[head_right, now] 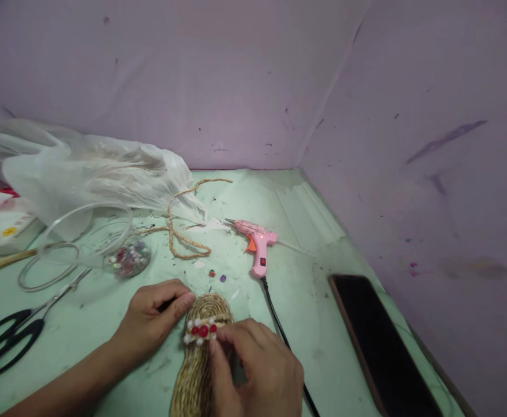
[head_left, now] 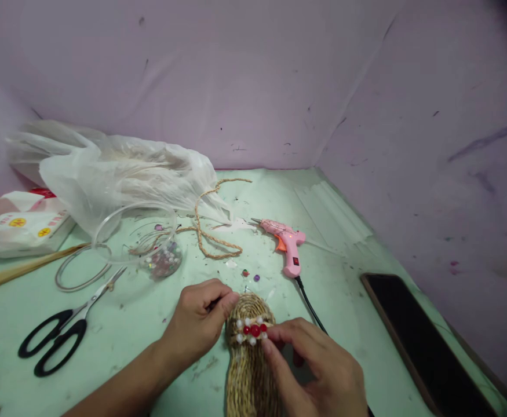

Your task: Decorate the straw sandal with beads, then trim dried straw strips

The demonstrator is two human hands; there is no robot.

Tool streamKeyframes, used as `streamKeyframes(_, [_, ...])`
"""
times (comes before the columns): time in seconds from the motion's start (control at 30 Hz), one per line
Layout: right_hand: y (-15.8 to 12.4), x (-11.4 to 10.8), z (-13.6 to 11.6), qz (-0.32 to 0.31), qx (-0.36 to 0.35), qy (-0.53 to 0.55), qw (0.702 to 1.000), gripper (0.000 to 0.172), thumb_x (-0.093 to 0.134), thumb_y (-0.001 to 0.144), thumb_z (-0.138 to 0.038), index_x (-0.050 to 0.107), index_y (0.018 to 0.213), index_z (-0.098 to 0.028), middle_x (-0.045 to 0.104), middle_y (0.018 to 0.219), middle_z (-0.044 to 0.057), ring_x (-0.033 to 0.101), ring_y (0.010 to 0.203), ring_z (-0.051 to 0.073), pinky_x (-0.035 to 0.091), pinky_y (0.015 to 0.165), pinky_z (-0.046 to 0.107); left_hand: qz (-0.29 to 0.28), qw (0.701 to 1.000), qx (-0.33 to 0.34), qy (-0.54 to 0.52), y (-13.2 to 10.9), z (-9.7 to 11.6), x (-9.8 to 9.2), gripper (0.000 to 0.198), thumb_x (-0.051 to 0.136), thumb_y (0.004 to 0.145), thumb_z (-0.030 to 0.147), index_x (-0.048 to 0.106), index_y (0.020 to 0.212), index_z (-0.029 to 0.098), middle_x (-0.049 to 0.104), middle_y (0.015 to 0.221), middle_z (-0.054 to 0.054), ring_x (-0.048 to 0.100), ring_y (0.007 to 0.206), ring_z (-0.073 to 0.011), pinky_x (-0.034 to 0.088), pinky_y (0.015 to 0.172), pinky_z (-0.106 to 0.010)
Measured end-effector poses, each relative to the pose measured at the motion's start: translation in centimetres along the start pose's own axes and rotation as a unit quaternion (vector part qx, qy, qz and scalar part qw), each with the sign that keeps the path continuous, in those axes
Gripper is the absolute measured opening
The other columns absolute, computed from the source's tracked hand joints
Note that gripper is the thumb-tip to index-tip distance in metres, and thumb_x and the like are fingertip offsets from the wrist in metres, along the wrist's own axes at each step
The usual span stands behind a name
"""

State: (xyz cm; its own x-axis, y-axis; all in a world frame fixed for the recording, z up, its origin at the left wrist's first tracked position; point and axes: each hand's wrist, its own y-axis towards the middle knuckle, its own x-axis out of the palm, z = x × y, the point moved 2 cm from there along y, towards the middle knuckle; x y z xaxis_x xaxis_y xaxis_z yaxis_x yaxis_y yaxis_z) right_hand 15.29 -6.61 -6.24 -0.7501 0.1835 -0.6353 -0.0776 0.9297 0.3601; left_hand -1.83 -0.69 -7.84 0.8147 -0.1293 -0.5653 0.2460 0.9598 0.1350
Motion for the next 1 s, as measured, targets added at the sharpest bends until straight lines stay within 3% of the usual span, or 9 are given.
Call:
streamKeyframes(0.37, [-0.29,0.35,0.19,0.030,-0.040,0.018,0.999,0.014,0.059,0.074,-0.015,0.067,0.082,-0.021,0.069,0.069,0.003,0.062,0.059,0.017,0.049,0.056,0.027,0.008,1.000,0.014,0.000,0.04,0.18,-0.04,0.027,0.049,0.081,0.026,0.058,0.058,0.015,0.054,0.052,0.002,0.049,0.049,-0.0087,0.038,0.049,-0.019])
streamKeyframes(0.47, [-0.23,0.29,0.16,0.032,0.017,0.026,0.999,0.007,0.059,0.075,-0.019,0.065,0.073,-0.021,0.066,0.065,0.001,0.059,0.053,0.014,0.045,0.048,0.024,0.005,1.000,0.009,0.002,0.00,0.17,-0.06,0.027,0.048,0.081,0.026,0.059,0.059,0.015,0.055,0.053,0.002,0.049,0.050,-0.0092,0.038,0.050,-0.019])
streamKeyframes(0.6, [0.04,0.13,-0.08,0.022,0.086,0.029,0.996,0.015,0.058,0.076,-0.025,0.059,0.062,-0.021,0.061,0.058,-0.001,0.050,0.044,0.011,0.040,0.043,0.023,0.006,1.000,0.004,-0.001,0.00,0.32,-0.10,0.027,0.048,0.081,0.026,0.059,0.058,0.016,0.055,0.053,0.001,0.050,0.050,-0.0097,0.039,0.050,-0.020])
streamKeyframes(0.83, [0.35,0.19,0.00,-0.007,0.204,0.080,0.976,0.009,0.064,0.068,-0.027,0.061,0.061,-0.022,0.056,0.052,-0.004,0.047,0.042,0.011,0.040,0.041,0.021,0.000,1.000,-0.002,-0.001,-0.11,0.20,-0.03,0.028,0.049,0.082,0.027,0.059,0.059,0.015,0.055,0.054,0.001,0.050,0.051,-0.0097,0.039,0.051,-0.020])
streamKeyframes(1.0, [0.44,-0.12,0.17,-0.010,0.228,0.128,0.965,0.005,0.064,0.065,-0.026,0.063,0.066,-0.022,0.058,0.055,-0.003,0.047,0.047,0.012,0.042,0.045,0.022,0.004,1.000,0.004,-0.002,-0.01,0.16,-0.02,0.028,0.049,0.081,0.027,0.059,0.058,0.015,0.054,0.053,0.002,0.049,0.050,-0.0093,0.038,0.050,-0.020])
